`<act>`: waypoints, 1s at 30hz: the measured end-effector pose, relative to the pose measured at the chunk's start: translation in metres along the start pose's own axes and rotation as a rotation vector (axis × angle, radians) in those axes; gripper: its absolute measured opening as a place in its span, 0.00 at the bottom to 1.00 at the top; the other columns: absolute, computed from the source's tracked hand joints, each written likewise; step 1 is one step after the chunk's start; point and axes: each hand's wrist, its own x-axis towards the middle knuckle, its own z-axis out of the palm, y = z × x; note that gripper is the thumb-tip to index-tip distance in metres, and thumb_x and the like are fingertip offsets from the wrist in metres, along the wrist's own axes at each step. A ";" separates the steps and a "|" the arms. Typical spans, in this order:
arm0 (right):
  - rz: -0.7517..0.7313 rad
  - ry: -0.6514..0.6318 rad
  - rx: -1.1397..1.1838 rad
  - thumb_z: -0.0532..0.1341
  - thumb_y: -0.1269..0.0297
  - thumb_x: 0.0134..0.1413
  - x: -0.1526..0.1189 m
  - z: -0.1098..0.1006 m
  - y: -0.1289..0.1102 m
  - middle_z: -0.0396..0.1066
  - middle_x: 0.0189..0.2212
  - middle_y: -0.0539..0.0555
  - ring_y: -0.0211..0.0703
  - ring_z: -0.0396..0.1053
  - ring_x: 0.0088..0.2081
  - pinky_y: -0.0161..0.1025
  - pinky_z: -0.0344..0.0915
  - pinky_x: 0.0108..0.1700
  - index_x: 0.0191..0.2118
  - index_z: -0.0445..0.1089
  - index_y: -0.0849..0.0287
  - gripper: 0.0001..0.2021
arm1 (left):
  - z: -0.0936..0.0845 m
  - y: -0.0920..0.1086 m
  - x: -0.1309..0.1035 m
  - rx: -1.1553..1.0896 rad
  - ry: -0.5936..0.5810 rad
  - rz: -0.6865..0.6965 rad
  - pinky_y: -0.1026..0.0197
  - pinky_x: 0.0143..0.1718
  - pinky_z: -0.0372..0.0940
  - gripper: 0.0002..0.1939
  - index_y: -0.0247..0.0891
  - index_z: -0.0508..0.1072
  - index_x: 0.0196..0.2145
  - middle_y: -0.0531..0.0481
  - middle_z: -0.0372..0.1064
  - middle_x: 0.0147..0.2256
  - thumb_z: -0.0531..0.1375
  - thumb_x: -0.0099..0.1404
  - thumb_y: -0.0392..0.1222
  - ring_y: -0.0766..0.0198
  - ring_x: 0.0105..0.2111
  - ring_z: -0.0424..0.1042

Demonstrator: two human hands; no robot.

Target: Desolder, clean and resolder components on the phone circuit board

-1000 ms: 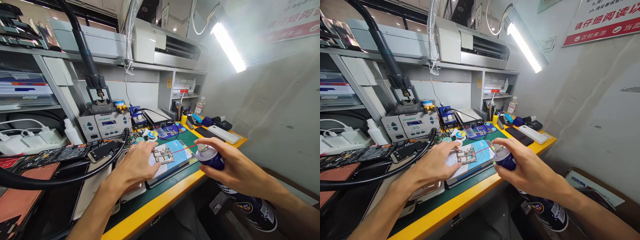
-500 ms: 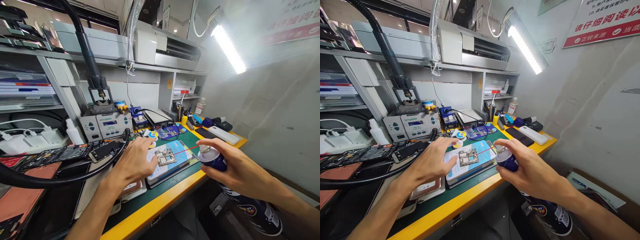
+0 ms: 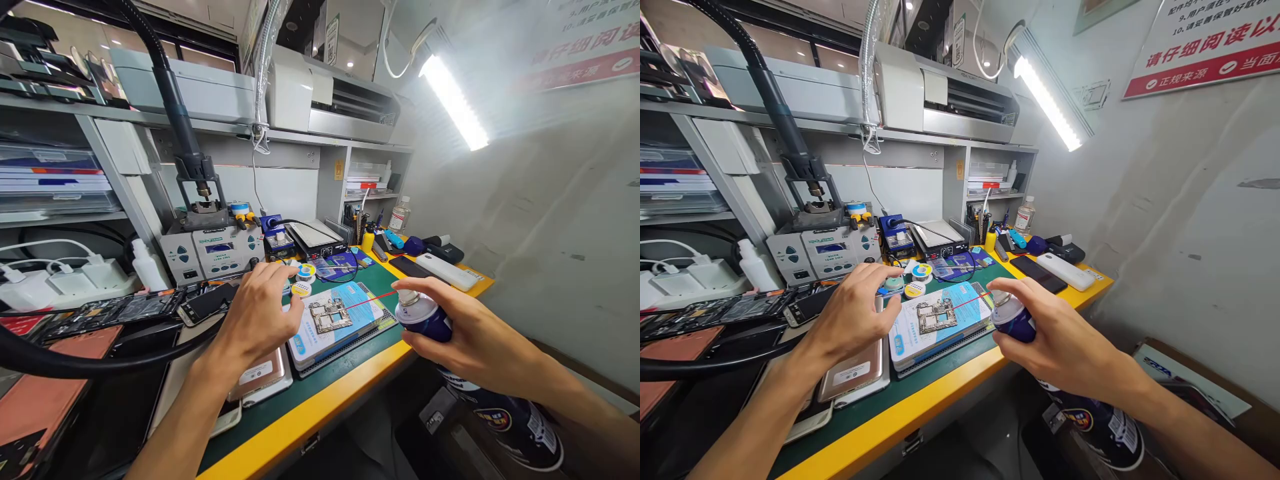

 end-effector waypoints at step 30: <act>0.504 0.688 0.234 0.67 0.56 0.72 0.067 -0.124 0.140 0.75 0.61 0.60 0.55 0.78 0.54 0.58 0.78 0.56 0.66 0.70 0.55 0.22 | 0.012 -0.023 -0.003 0.067 0.208 0.174 0.48 0.49 0.72 0.12 0.42 0.74 0.52 0.45 0.79 0.48 0.55 0.75 0.45 0.51 0.48 0.78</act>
